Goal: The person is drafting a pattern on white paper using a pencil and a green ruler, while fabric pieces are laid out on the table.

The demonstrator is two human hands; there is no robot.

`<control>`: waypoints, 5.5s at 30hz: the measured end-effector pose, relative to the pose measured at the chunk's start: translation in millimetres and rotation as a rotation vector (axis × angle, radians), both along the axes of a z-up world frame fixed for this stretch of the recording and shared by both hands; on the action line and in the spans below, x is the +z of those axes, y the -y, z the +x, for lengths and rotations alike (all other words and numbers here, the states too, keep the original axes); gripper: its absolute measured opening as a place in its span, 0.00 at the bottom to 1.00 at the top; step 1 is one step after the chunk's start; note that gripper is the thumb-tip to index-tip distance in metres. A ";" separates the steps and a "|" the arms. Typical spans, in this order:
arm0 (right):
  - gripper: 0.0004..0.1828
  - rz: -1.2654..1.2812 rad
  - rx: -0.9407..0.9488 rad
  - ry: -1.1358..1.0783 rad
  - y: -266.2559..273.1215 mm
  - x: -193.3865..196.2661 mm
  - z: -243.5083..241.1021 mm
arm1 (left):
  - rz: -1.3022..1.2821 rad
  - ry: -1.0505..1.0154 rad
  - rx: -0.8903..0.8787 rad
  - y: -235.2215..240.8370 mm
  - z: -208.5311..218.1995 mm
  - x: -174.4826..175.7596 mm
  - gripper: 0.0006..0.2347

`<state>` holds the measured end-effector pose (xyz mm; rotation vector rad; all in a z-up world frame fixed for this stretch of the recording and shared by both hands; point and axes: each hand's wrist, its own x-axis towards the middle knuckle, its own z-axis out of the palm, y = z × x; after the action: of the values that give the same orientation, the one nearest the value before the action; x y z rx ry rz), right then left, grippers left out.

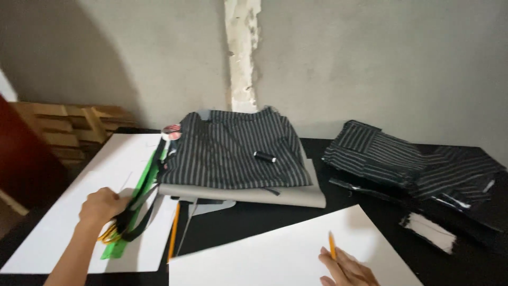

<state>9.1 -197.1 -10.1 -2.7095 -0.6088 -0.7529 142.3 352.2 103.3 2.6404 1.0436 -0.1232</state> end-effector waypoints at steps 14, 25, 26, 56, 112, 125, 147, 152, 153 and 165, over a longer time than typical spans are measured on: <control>0.49 0.129 -0.619 -0.753 -34.6 107.2 -18.3 | -0.054 -0.117 -0.039 6.7 13.4 -4.7 0.27; 0.19 0.919 -0.283 -0.142 -25.0 130.3 -37.5 | -0.150 0.163 -0.035 -34.6 27.1 -31.3 0.20; 0.13 1.193 -0.062 0.025 -24.3 127.7 -37.2 | -0.071 0.243 -0.057 -43.4 26.8 -38.3 0.17; 0.05 0.382 -0.148 0.292 56.5 55.3 13.0 | -1.243 -0.173 -0.797 253.6 -131.8 37.1 0.23; 0.19 0.121 -0.836 -0.662 109.4 94.2 5.7 | -0.090 0.543 -1.556 253.7 -115.0 -76.7 0.24; 0.14 0.254 -0.652 -0.481 146.1 37.5 33.3 | -0.191 0.397 -1.498 258.1 -117.3 -66.7 0.36; 0.11 1.486 0.172 -0.337 192.3 209.3 39.8 | -0.221 0.317 -1.487 259.3 -117.1 -59.4 0.27; 0.11 1.702 0.519 -0.452 128.2 267.7 52.4 | -0.263 0.341 -1.487 259.0 -114.9 -64.5 0.24; 0.11 1.699 0.526 -0.453 112.5 277.1 53.4 | -0.260 0.345 -1.482 259.7 -115.8 -54.1 0.24; 0.17 1.571 0.508 -0.836 -28.9 308.5 41.4 | -1.696 0.521 -1.201 404.8 -80.0 64.1 0.30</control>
<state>50.5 -168.2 298.5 -1.0969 -0.2263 0.1419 62.3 -52.6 167.4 1.1385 -0.7378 -0.3263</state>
